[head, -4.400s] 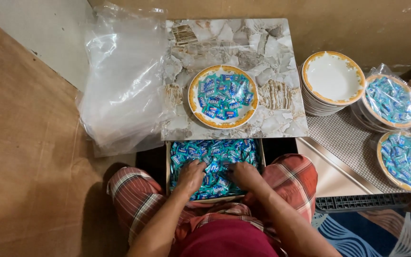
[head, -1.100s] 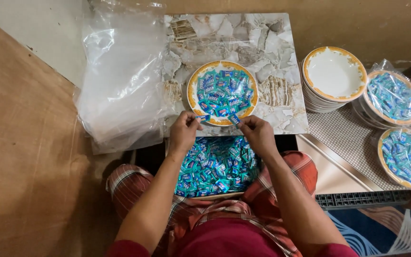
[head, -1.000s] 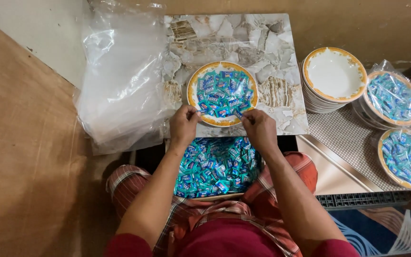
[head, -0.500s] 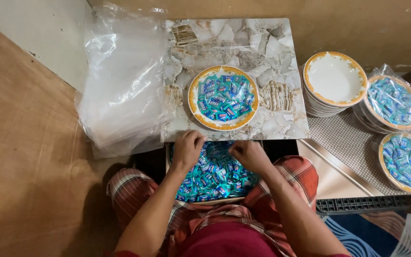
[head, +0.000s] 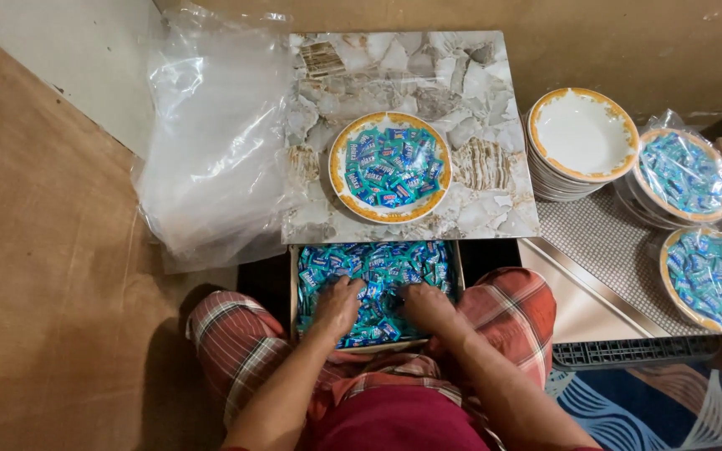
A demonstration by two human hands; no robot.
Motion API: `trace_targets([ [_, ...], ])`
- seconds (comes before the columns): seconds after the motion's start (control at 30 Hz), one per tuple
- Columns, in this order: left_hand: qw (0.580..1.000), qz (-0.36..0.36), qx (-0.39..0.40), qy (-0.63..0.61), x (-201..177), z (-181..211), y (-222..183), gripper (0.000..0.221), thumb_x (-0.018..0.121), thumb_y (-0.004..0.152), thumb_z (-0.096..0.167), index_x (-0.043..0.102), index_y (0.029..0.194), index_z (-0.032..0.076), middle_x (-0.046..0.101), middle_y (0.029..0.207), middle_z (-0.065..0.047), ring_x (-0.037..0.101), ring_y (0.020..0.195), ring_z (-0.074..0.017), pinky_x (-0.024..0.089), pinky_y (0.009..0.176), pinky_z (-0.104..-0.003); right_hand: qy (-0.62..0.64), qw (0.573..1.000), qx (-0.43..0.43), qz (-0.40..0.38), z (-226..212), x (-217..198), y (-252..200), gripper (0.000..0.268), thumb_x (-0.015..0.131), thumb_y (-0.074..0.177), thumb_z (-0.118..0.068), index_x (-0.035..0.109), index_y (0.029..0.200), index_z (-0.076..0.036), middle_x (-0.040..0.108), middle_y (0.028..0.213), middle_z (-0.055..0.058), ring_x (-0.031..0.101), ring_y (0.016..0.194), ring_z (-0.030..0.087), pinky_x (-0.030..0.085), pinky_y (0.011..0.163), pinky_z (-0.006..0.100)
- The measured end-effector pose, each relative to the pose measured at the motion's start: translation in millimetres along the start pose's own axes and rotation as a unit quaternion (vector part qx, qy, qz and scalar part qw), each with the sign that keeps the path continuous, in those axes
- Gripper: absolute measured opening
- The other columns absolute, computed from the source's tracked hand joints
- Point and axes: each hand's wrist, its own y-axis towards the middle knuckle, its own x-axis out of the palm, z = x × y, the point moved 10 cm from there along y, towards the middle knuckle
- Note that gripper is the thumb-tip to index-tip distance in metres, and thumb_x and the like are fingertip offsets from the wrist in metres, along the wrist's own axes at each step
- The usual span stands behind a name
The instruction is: The person organizes candy packets onto a plate and then into a plastic container.
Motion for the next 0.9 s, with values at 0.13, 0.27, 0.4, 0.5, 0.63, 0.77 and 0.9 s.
trace_targets([
  [0.13,1.000,-0.003,0.007,-0.028,5.4,-13.3,9.5,0.034,0.067,0.094,0.015,0.064,0.128,0.017,0.066,0.112,-0.015,0.070,0.106,-0.0408,0.060,0.087,-0.053,0.272,0.936,-0.004,-0.222,22.3,18.1,11.2,0.024,0.071,0.081,-0.029,0.079,0.102,-0.023,0.074,0.072,0.012,0.075,0.067,0.037,0.063,0.060,0.048],
  [0.27,0.985,0.019,-0.070,-0.155,-11.7,-29.9,2.3,0.023,0.066,0.093,0.023,0.073,0.114,0.015,0.074,0.105,-0.013,0.071,0.106,-0.0375,0.058,0.090,-0.052,0.407,0.856,0.115,-0.298,50.5,-10.5,16.3,0.029,0.075,0.082,-0.025,0.080,0.111,-0.025,0.078,0.089,0.015,0.076,0.084,0.039,0.062,0.073,0.044],
  [0.4,0.956,0.061,-0.110,-0.266,-33.7,-35.7,2.8,0.022,0.066,0.090,0.026,0.073,0.109,0.017,0.078,0.081,-0.004,0.075,0.095,-0.0247,0.057,0.089,-0.044,0.471,0.815,0.215,-0.260,86.7,-43.5,28.6,0.035,0.082,0.080,-0.046,0.081,0.106,-0.022,0.080,0.093,0.012,0.075,0.090,0.037,0.056,0.082,0.048],
  [0.5,0.935,0.072,-0.105,-0.331,-58.6,-24.7,4.2,0.024,0.066,0.093,0.030,0.072,0.112,0.017,0.079,0.083,-0.003,0.076,0.094,-0.0213,0.056,0.088,-0.042,0.581,0.732,0.294,-0.201,103.6,-62.4,39.5,0.020,0.081,0.081,-0.032,0.072,0.080,-0.014,0.072,0.061,0.005,0.060,0.046,0.015,0.047,0.050,0.029],
  [0.63,0.871,0.127,-0.059,-0.470,-78.4,-18.6,19.6,0.022,0.068,0.094,0.012,0.072,0.115,0.005,0.079,0.098,-0.012,0.077,0.082,-0.0191,0.061,0.078,-0.034,0.667,0.662,0.292,-0.177,104.3,-84.2,51.7,0.016,0.071,0.088,-0.011,0.079,0.101,-0.007,0.076,0.074,0.009,0.065,0.059,0.013,0.051,0.056,0.025],
  [0.77,0.877,0.132,-0.044,-0.460,-96.0,-8.9,30.4,0.023,0.070,0.096,0.017,0.072,0.116,0.005,0.078,0.101,-0.011,0.078,0.082,-0.0187,0.063,0.068,-0.032,0.728,0.609,0.289,-0.122,110.0,-100.7,62.7,0.032,0.074,0.087,-0.004,0.072,0.117,0.004,0.074,0.079,0.014,0.070,0.067,0.016,0.052,0.054,0.021],
  [0.9,0.879,0.118,-0.048,-0.459,-109.2,-2.2,39.2,0.025,0.067,0.100,0.019,0.068,0.120,0.004,0.076,0.104,-0.011,0.078,0.086,-0.0189,0.063,0.066,-0.032,0.748,0.580,0.317,-0.070,124.2,-100.0,69.3,0.029,0.068,0.094,-0.004,0.069,0.122,0.004,0.072,0.091,0.013,0.075,0.082,0.020,0.056,0.059,0.022],
])
